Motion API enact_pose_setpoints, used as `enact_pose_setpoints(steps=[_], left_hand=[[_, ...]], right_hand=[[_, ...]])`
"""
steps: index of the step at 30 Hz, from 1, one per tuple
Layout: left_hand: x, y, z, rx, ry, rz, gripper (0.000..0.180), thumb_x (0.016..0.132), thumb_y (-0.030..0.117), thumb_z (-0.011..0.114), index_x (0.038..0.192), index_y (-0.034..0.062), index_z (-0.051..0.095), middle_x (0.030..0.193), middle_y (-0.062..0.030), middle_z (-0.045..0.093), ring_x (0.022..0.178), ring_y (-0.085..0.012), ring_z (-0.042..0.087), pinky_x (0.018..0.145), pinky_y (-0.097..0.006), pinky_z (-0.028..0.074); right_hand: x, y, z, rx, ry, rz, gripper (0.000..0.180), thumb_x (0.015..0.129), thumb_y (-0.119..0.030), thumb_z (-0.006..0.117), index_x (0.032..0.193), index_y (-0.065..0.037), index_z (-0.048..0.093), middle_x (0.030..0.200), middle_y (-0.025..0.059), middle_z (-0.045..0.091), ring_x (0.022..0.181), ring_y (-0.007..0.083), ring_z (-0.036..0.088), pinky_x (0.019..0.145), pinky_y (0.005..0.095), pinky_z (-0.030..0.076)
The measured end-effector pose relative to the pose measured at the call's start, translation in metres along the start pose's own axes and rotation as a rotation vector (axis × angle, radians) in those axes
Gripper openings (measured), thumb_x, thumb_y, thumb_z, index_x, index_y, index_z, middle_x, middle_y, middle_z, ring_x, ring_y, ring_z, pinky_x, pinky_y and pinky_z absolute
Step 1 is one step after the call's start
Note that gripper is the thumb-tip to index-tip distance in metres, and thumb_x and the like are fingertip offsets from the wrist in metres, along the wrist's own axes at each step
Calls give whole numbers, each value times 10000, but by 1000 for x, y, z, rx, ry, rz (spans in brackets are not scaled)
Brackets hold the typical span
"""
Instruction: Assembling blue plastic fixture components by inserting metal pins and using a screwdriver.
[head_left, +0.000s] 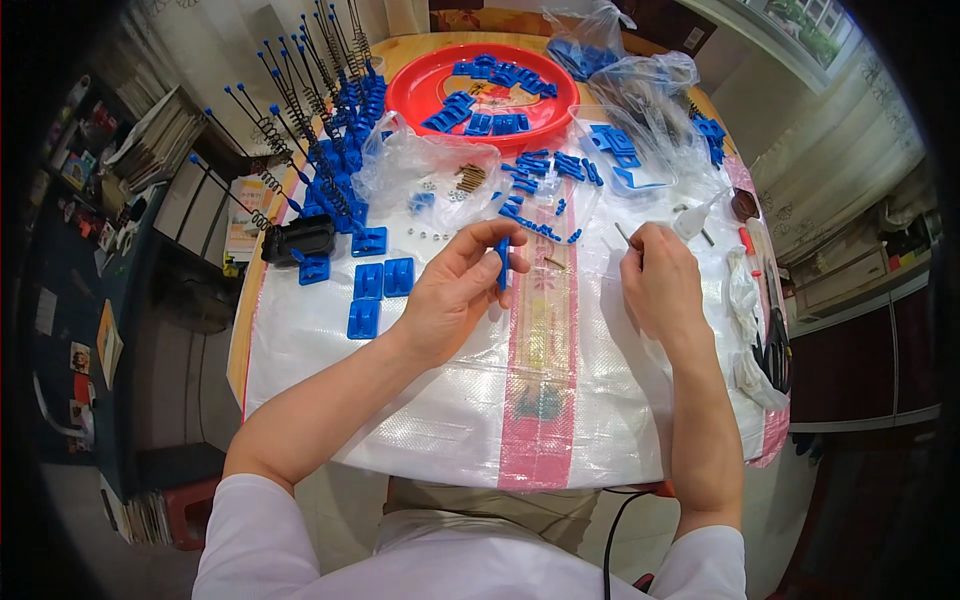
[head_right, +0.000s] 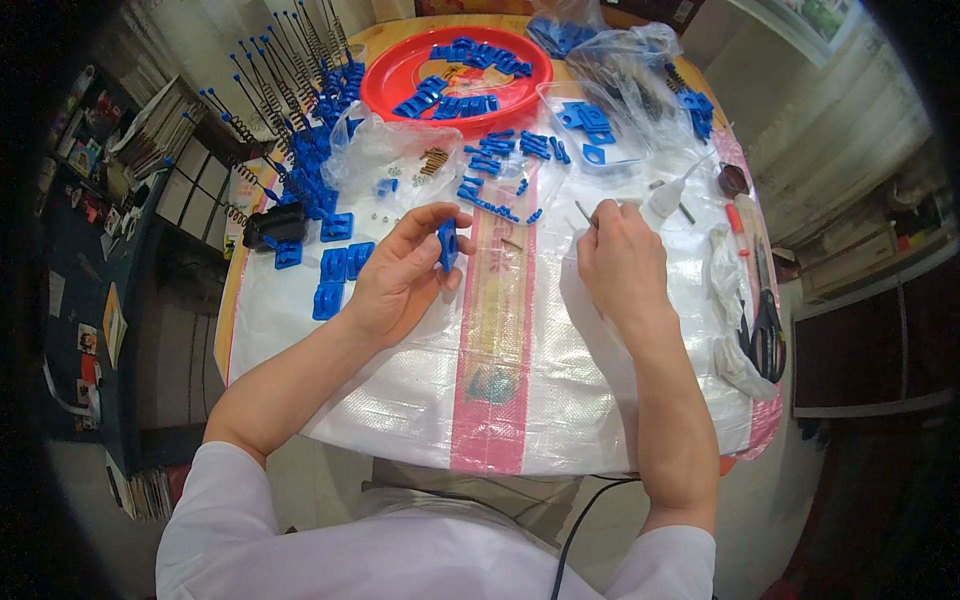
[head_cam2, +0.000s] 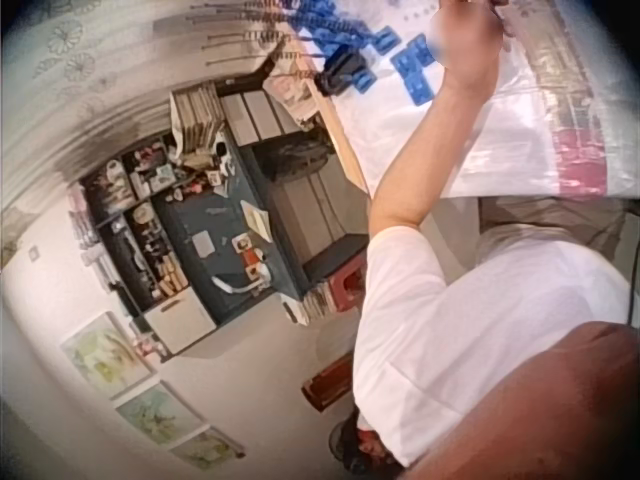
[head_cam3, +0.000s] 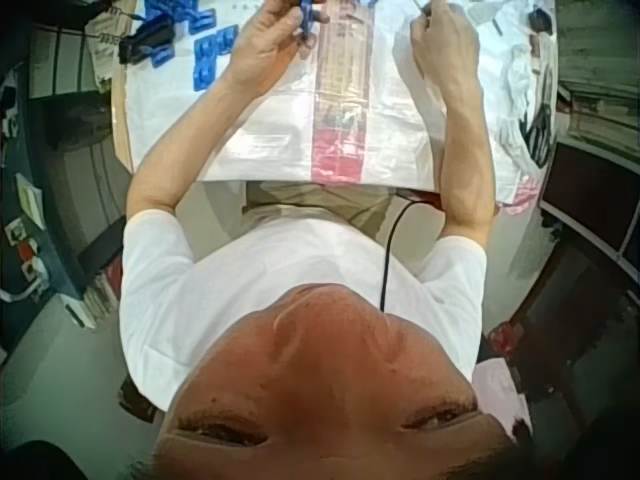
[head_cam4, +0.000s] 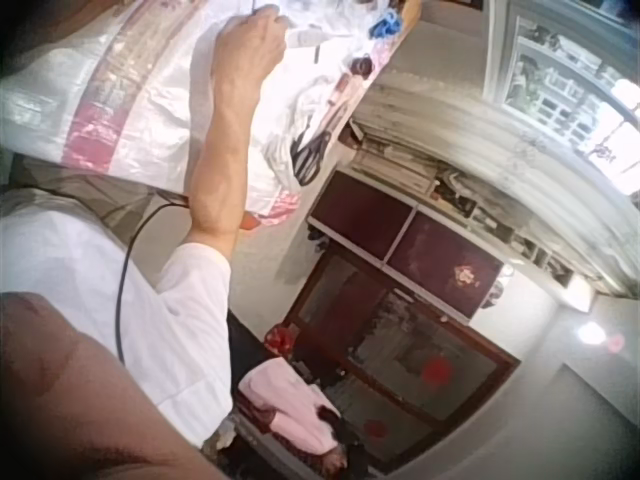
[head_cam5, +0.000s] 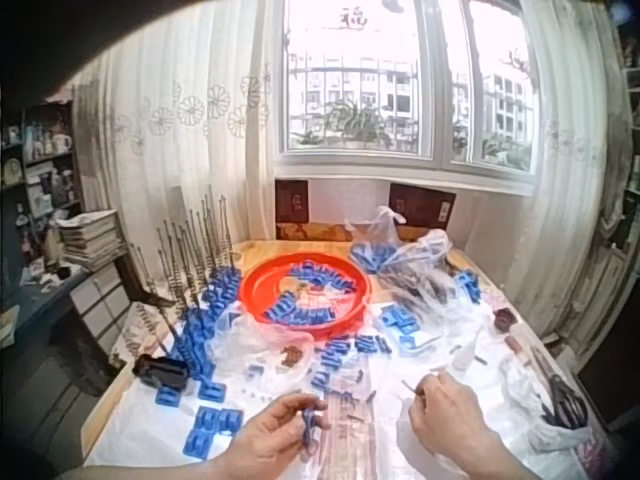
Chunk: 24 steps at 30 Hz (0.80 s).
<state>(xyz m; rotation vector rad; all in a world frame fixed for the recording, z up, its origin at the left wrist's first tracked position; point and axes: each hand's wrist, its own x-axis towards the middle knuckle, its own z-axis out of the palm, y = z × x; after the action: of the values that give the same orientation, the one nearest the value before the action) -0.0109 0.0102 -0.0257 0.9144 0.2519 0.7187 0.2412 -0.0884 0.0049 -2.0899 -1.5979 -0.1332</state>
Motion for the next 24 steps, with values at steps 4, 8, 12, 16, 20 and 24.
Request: enact_pose_setpoints(steps=[4,8,12,16,20,24], left_hand=[[-5,1,6,-35,-105,-63,397,1038,152,606,1407,42,510,1312,-134,591,1121,-197,631,822,-335,546],[-6,1,12,16,-67,-144,452,998,63,636,1428,35,499,1286,-144,598,1039,-203,661,829,-338,565],[-5,1,10,101,-35,-144,520,942,-23,662,1433,28,498,1228,-138,612,967,-184,667,822,-322,563],[-6,3,18,187,38,-132,550,906,-53,692,1419,15,505,1134,-117,646,885,-158,654,789,-304,560],[-7,0,13,211,38,-201,536,897,-47,709,1396,20,526,1067,-99,678,783,-118,629,689,-257,530],[-8,1,16,272,68,-224,517,891,-30,732,1371,38,552,1057,-86,687,734,-83,612,598,-217,480]], right_hand=[[0,-2,1,-67,-57,64,162,917,-133,618,956,21,649,957,220,683,845,416,693,773,506,541],[0,2,3,-131,-74,98,190,921,-168,637,959,17,659,952,202,686,862,402,695,775,501,543],[-1,0,5,-141,52,24,192,912,-185,672,961,2,670,943,174,685,847,379,677,773,486,542],[2,-11,3,19,229,-176,147,870,-154,733,914,-24,684,858,129,662,790,339,643,729,461,528],[-1,-26,3,231,114,-390,148,830,-137,774,794,-48,660,757,91,624,735,289,633,655,422,511],[-8,-36,1,266,-17,-483,194,828,-150,771,730,-69,625,717,78,618,690,264,639,601,398,506]])
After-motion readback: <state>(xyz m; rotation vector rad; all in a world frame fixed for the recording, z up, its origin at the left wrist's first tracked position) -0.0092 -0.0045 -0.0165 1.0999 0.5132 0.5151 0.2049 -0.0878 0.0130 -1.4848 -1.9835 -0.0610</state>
